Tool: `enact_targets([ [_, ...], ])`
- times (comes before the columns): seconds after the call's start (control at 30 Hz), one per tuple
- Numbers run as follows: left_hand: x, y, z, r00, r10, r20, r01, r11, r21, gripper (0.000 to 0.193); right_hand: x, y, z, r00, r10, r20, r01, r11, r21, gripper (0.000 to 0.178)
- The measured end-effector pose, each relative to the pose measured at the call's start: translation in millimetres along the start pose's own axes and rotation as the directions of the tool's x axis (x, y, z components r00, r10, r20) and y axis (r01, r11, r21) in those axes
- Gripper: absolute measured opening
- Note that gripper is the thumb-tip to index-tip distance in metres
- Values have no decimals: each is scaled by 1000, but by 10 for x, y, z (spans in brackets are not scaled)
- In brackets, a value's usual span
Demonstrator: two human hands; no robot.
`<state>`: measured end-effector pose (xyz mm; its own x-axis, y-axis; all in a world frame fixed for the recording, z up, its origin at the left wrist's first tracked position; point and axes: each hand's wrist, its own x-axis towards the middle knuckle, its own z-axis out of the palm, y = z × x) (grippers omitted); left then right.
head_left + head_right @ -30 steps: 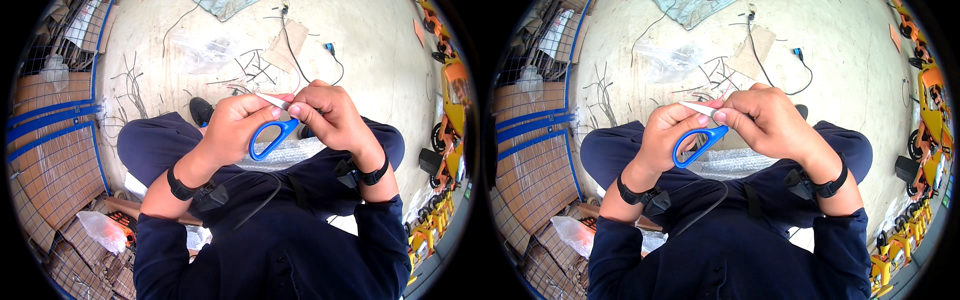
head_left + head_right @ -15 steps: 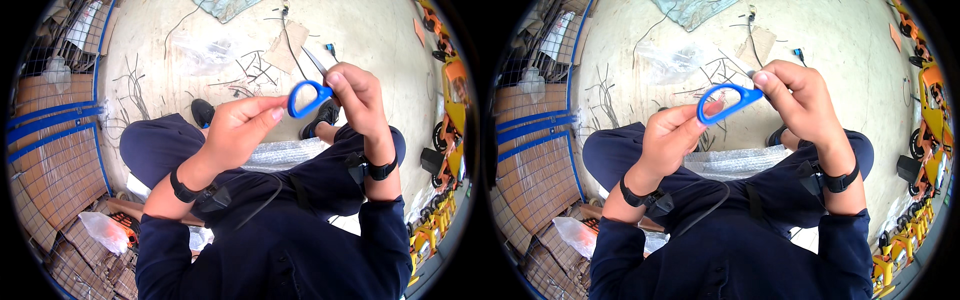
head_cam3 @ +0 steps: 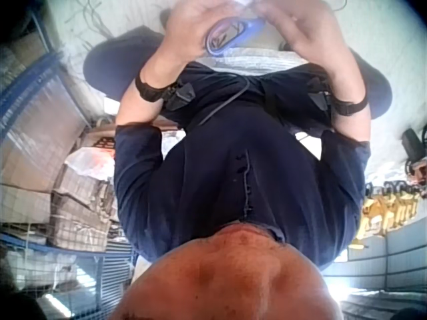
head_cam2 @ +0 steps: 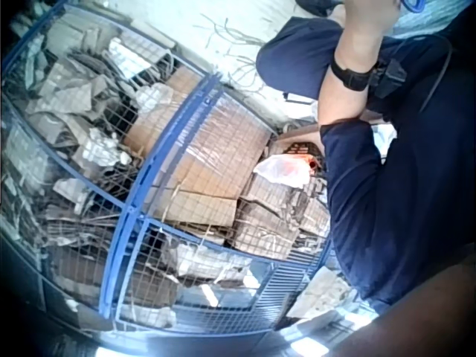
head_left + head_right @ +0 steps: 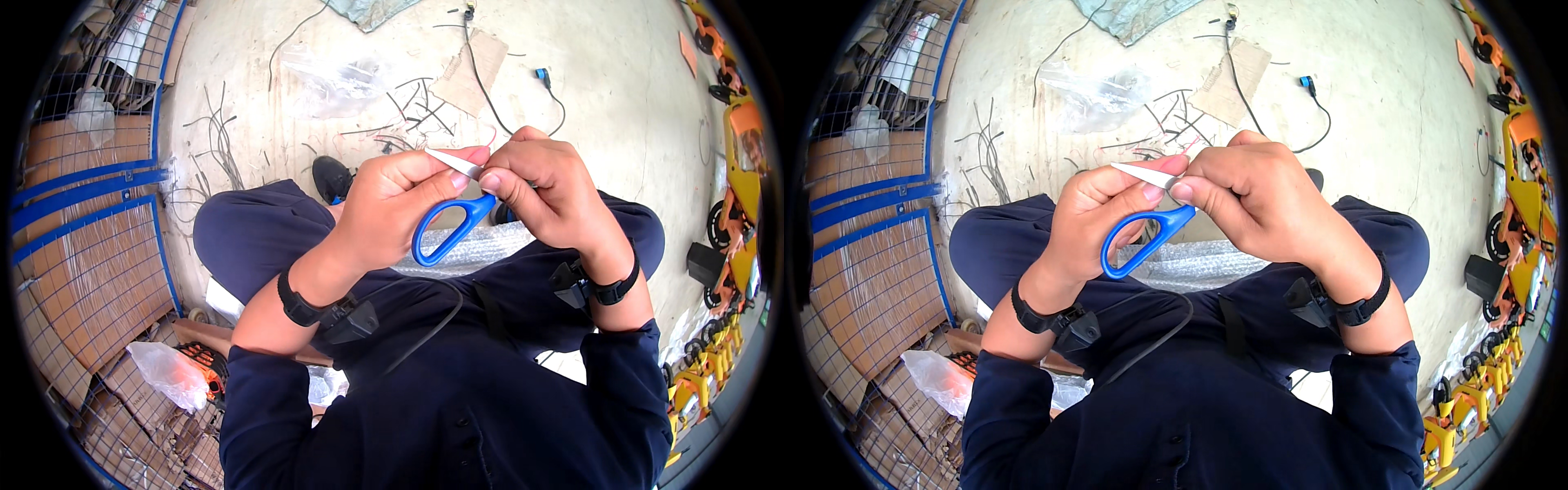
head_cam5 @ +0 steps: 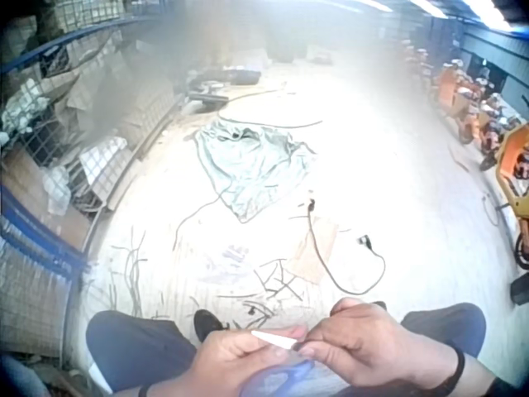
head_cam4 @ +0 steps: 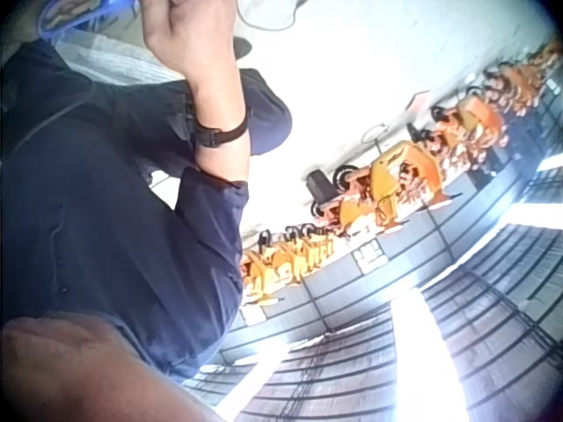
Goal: The person sits on the floor and uses scissors to trim a white connector or tape, then handles red and black wires by hand to align or join them.
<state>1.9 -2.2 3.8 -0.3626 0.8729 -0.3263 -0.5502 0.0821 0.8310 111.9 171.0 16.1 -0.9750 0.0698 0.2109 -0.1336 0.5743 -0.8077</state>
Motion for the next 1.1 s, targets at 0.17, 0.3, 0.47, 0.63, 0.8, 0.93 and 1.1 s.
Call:
enact_targets([
  [0.17,-25,14,-44,999,39,28,-39,999,7,25,8,-7,-11,999,39,-3,-39,999,-30,13],
  [0.3,-40,-28,-48,993,114,28,-115,993,6,22,14,-10,-2,1000,22,-7,-22,1000,17,14],
  [0.47,-21,-60,-64,986,168,19,-168,986,14,20,18,0,-4,999,31,-23,-30,999,40,16],
  [0.63,24,-47,-88,987,158,17,-158,987,11,19,14,50,-3,998,28,-48,-27,999,36,17],
  [0.8,50,-75,-94,979,205,-5,-204,975,93,21,9,53,-14,998,1,-55,-3,999,-45,16],
  [0.93,-42,-28,-103,977,210,-21,-204,965,167,25,-10,164,-194,932,270,-242,-260,963,70,19],
  [1.1,-22,5,-138,990,139,-36,-136,989,62,25,-37,85,-245,975,113,-191,-122,992,-36,15],
])
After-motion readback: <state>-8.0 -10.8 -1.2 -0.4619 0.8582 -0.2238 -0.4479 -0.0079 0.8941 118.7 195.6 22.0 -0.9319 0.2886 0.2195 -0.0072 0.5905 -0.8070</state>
